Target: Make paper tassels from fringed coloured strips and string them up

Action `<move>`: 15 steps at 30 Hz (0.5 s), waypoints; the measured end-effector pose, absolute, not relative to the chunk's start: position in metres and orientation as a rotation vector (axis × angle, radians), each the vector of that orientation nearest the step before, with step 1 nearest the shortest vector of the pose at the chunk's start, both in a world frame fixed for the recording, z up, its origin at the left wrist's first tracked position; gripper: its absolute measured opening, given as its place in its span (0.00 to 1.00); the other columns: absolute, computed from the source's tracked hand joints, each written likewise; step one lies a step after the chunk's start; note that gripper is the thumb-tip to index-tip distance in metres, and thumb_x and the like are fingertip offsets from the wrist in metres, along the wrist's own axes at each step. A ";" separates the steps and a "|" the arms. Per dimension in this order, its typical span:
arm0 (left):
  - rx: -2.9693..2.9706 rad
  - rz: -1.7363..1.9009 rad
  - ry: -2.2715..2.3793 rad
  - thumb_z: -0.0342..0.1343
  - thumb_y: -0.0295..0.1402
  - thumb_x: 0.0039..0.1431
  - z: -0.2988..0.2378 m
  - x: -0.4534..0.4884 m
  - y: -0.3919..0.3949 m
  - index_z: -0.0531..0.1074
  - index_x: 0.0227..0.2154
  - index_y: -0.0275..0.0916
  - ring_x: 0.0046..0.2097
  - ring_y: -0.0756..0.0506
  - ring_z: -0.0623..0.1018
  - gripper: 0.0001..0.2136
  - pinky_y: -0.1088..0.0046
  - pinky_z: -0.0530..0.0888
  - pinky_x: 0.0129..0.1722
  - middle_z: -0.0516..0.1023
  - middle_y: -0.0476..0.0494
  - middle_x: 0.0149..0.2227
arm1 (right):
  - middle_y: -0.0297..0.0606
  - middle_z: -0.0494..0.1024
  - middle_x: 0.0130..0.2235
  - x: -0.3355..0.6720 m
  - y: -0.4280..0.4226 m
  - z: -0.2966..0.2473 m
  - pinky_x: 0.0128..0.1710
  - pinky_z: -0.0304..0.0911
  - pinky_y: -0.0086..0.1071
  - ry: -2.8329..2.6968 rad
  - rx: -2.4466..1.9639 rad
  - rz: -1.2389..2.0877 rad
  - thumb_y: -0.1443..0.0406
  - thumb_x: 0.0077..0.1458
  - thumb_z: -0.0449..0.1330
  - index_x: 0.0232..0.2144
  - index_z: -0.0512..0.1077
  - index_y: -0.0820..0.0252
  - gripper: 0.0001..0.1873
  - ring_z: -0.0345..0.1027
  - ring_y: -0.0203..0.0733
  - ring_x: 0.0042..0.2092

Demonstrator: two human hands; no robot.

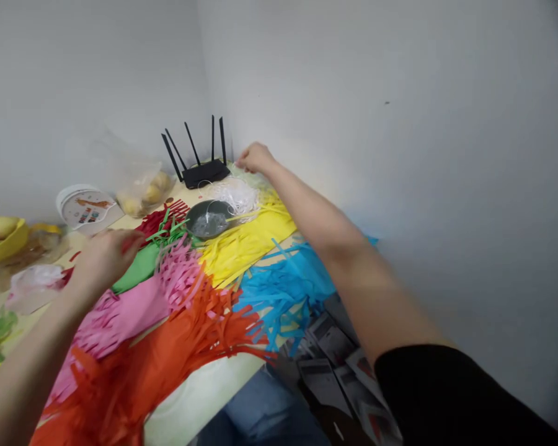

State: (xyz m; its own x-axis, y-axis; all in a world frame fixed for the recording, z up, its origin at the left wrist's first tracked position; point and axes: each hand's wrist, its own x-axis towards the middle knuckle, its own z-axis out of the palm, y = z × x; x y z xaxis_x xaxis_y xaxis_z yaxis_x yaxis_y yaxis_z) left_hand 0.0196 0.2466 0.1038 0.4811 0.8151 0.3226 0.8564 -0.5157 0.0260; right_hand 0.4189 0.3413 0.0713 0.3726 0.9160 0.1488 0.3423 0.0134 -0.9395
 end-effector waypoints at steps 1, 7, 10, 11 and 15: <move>-2.611 -0.533 -1.499 0.58 0.40 0.54 0.109 0.037 0.252 0.81 0.31 0.45 0.33 0.40 0.78 0.08 0.70 0.67 0.33 0.83 0.46 0.31 | 0.37 0.73 0.22 0.422 0.339 0.089 0.46 0.75 0.43 -1.188 -1.549 0.647 0.77 0.49 0.66 0.24 0.73 0.67 0.07 0.77 0.47 0.38; -2.791 -1.642 -1.652 0.60 0.36 0.60 0.148 0.162 0.299 0.77 0.52 0.34 0.31 0.46 0.79 0.19 0.71 0.74 0.34 0.82 0.39 0.35 | 0.35 0.76 0.25 0.424 0.324 0.193 0.42 0.77 0.44 -1.578 -1.289 0.547 0.69 0.55 0.69 0.26 0.75 0.66 0.08 0.77 0.38 0.32; -2.853 -2.051 -1.598 0.60 0.32 0.61 0.160 0.211 0.317 0.72 0.56 0.32 0.30 0.49 0.78 0.21 0.69 0.77 0.36 0.80 0.32 0.48 | 0.34 0.75 0.21 0.419 0.312 0.222 0.39 0.76 0.47 -1.702 -1.297 0.489 0.66 0.43 0.76 0.22 0.76 0.63 0.12 0.75 0.39 0.28; -2.885 -2.095 -1.611 0.59 0.31 0.61 0.161 0.224 0.319 0.71 0.56 0.32 0.29 0.49 0.78 0.21 0.68 0.77 0.35 0.78 0.31 0.52 | 0.33 0.74 0.20 0.416 0.305 0.227 0.38 0.77 0.47 -1.693 -1.320 0.455 0.66 0.42 0.77 0.22 0.76 0.63 0.13 0.74 0.38 0.27; -3.036 -2.138 -1.681 0.61 0.28 0.60 0.156 0.260 0.314 0.69 0.58 0.37 0.28 0.52 0.76 0.23 0.67 0.77 0.35 0.69 0.31 0.64 | 0.30 0.73 0.19 0.394 0.275 0.245 0.34 0.78 0.41 -1.545 -1.336 0.373 0.71 0.51 0.70 0.22 0.73 0.63 0.11 0.73 0.34 0.24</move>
